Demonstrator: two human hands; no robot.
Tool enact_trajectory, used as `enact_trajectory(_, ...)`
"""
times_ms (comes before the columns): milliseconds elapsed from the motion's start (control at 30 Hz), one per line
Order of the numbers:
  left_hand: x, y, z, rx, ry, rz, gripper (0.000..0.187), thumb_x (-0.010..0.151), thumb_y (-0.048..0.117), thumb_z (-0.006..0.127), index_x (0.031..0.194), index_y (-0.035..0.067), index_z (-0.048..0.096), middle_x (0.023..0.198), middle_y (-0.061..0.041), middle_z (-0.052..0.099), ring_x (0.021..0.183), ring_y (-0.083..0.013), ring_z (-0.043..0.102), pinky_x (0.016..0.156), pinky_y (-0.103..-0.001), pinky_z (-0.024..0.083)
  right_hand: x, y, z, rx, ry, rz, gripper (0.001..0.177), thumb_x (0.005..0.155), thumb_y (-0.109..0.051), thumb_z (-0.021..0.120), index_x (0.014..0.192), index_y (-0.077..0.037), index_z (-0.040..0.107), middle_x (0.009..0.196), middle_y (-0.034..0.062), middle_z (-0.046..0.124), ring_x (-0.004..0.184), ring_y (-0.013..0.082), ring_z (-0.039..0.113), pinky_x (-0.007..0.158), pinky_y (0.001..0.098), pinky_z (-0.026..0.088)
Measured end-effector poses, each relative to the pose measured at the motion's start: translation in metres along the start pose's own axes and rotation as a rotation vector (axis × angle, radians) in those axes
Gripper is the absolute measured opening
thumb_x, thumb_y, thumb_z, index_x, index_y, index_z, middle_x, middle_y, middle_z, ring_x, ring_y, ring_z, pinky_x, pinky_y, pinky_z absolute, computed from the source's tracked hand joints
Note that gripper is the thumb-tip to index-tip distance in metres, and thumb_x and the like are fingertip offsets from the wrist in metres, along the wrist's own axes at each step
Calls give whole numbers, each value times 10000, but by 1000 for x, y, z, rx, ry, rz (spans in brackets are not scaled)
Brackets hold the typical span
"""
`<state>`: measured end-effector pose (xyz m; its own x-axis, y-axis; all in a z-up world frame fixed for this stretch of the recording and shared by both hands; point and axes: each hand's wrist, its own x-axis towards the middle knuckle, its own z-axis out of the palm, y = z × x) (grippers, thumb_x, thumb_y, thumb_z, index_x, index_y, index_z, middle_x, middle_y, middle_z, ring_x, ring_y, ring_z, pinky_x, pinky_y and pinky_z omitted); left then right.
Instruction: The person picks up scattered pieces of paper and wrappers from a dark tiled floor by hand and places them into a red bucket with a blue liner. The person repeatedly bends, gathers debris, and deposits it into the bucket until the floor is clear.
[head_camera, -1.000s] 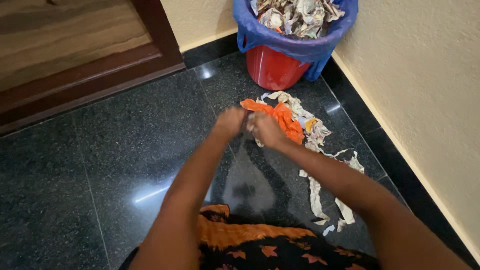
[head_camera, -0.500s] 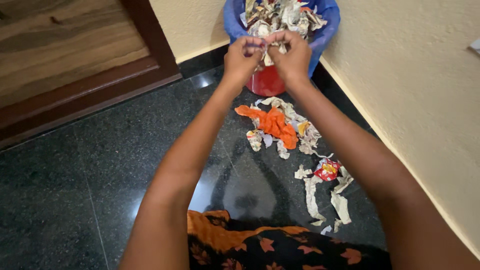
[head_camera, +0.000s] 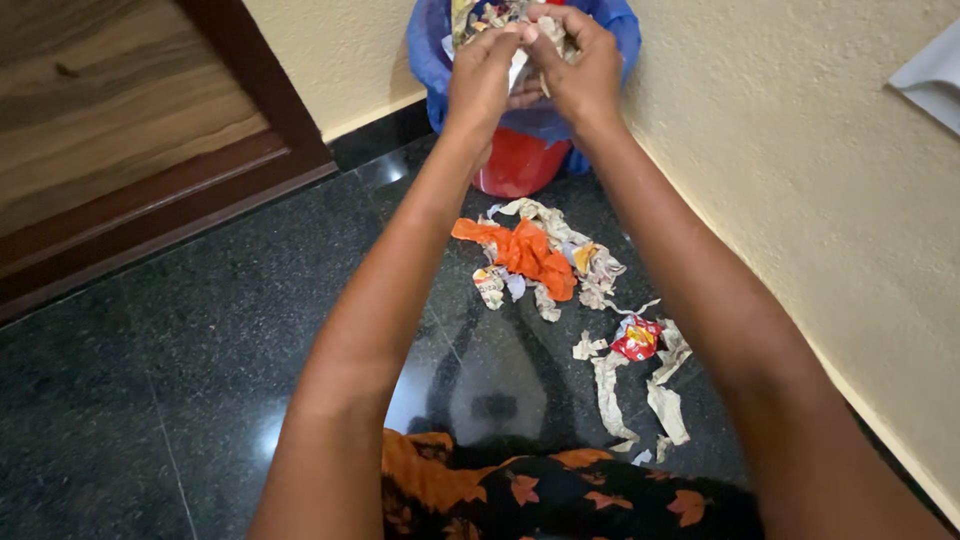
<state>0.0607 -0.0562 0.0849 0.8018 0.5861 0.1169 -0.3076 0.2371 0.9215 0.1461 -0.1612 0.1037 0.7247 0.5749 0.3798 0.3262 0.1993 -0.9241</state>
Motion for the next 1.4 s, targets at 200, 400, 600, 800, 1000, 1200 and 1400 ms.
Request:
enact_trajectory(200, 7, -17, 7, -1, -66, 21, 314, 994, 187, 600, 1274, 46, 620, 1066, -112, 726, 834, -191, 765, 740, -339, 670, 18, 26, -12, -106, 35, -57, 207, 914, -56, 738, 1121, -77, 738, 960, 6, 767, 730, 70, 716, 627, 253, 617)
enact_trajectory(400, 15, -33, 3, -14, -113, 118, 418, 1000, 143, 627, 1385, 13, 530, 1129, -153, 739, 923, -185, 760, 772, -317, 623, 35, 62, -18, -208, 173, -202, 207, 895, -7, 787, 1094, -64, 780, 973, 24, 794, 807, 77, 707, 700, 249, 597)
enact_trajectory(600, 19, -38, -12, 142, -42, 150, 440, 994, 156, 651, 1399, 12, 552, 1213, -163, 714, 1027, -190, 699, 826, -308, 618, 46, 79, -33, -43, 265, 16, 206, 889, -22, 761, 1094, -43, 753, 950, 44, 773, 715, 96, 729, 620, 245, 618)
enact_trajectory(800, 28, -55, -27, 257, -43, 180, 493, 963, 134, 665, 1415, -8, 530, 1406, -182, 623, 1277, -248, 615, 999, -346, 513, 57, 105, -48, 72, 314, 39, 232, 891, -10, 751, 1122, 0, 729, 973, 70, 763, 732, 113, 738, 635, 265, 643)
enact_trajectory(1000, 23, -64, -30, 372, -44, 207, 521, 941, 162, 689, 1408, -25, 552, 1418, -185, 631, 1338, -263, 586, 1117, -356, 424, 63, 127, -46, 78, 335, 74, 231, 891, -30, 760, 1119, -4, 733, 962, 61, 762, 735, 106, 718, 646, 275, 617)
enact_trajectory(1200, 20, -68, -29, 524, -20, 204, 535, 936, 222, 719, 1388, -19, 566, 1397, -186, 641, 1329, -261, 586, 1128, -349, 413, 64, 137, -39, 108, 324, 99, 231, 889, -18, 749, 1119, -4, 737, 929, 56, 766, 725, 105, 707, 640, 260, 585)
enact_trajectory(1400, 7, -56, -24, 568, 8, 123, 552, 924, 267, 721, 1388, 7, 576, 1398, -177, 642, 1323, -254, 586, 1111, -349, 422, 61, 140, -34, 36, 361, 135, 230, 892, -25, 756, 1121, -17, 747, 949, 52, 763, 750, 84, 692, 650, 237, 564)
